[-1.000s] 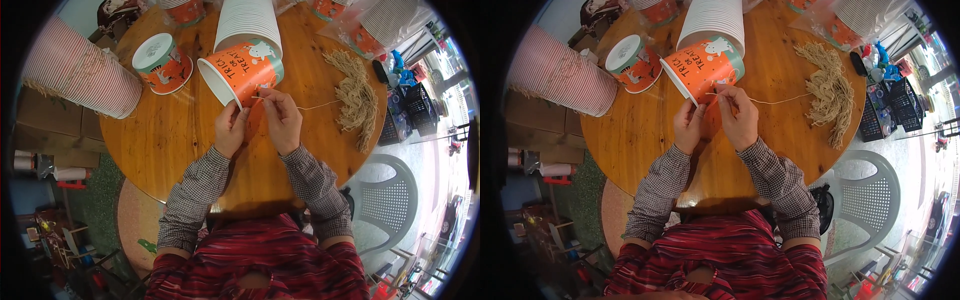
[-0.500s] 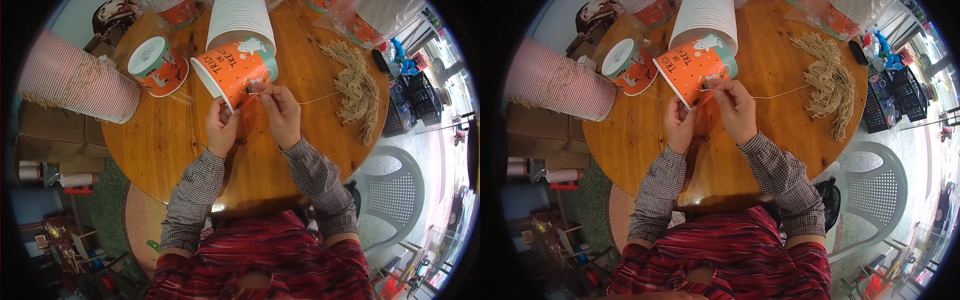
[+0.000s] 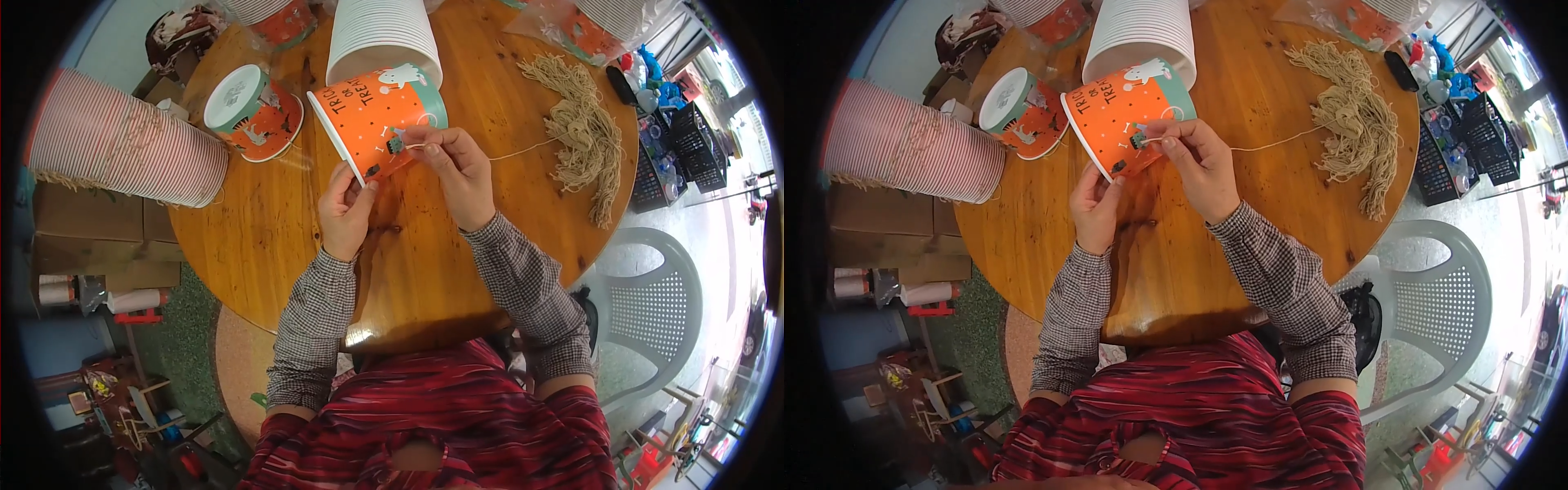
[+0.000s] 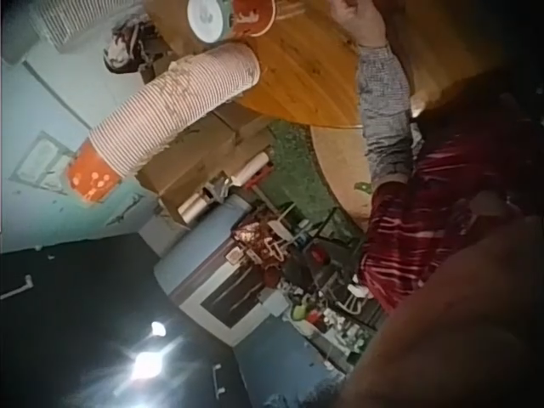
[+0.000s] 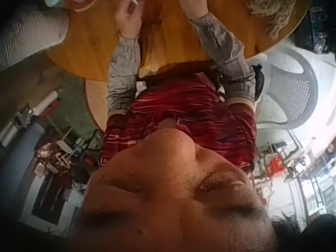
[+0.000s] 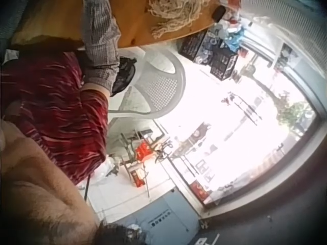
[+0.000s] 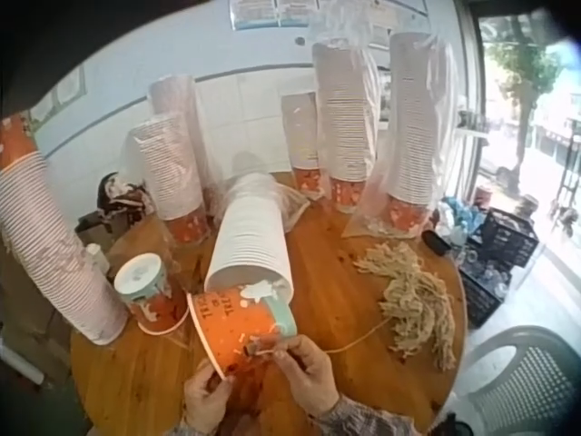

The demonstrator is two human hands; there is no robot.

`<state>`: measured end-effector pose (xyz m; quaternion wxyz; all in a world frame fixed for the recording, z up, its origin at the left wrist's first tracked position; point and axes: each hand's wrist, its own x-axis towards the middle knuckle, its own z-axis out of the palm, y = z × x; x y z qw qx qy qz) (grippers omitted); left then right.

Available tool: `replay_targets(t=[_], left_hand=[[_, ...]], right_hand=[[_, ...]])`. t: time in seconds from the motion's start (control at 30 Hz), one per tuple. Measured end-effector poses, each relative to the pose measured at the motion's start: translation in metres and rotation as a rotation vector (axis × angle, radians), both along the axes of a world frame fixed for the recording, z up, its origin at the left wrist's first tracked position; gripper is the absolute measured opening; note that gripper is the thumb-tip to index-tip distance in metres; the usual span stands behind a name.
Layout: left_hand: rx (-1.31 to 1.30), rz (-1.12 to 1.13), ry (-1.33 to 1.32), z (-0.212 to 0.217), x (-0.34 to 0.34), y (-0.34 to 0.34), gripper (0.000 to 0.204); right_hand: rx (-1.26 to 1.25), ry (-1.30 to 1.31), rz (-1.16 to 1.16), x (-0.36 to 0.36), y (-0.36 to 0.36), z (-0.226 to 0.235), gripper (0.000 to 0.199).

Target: Threading and tying string handles onto paper buckets.

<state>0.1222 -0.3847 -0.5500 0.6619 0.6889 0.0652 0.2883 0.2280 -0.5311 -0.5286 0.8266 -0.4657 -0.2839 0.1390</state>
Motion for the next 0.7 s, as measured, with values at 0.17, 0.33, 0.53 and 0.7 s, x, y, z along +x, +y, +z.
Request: replay_targets(t=[0.17, 0.33, 0.53, 0.7], left_hand=[[0.364, -0.028, 0.039, 0.003, -0.001, -0.004, 0.042], [0.547, -0.067, 0.260, -0.001, -0.006, -0.002, 0.042], [0.017, -0.010, 0.109, 0.018, -0.004, -0.007, 0.035], [-0.071, -0.023, 0.118, 0.019, -0.009, -0.003, 0.034]], right_hand=[[0.043, -0.007, 0.024, 0.001, -0.004, 0.004, 0.011], [0.027, -0.041, 0.035, -0.001, -0.004, 0.006, 0.011], [-0.134, -0.171, -0.086, -0.013, -0.002, 0.004, 0.009], [-0.355, -0.592, -0.324, -0.023, -0.003, 0.011, 0.010]])
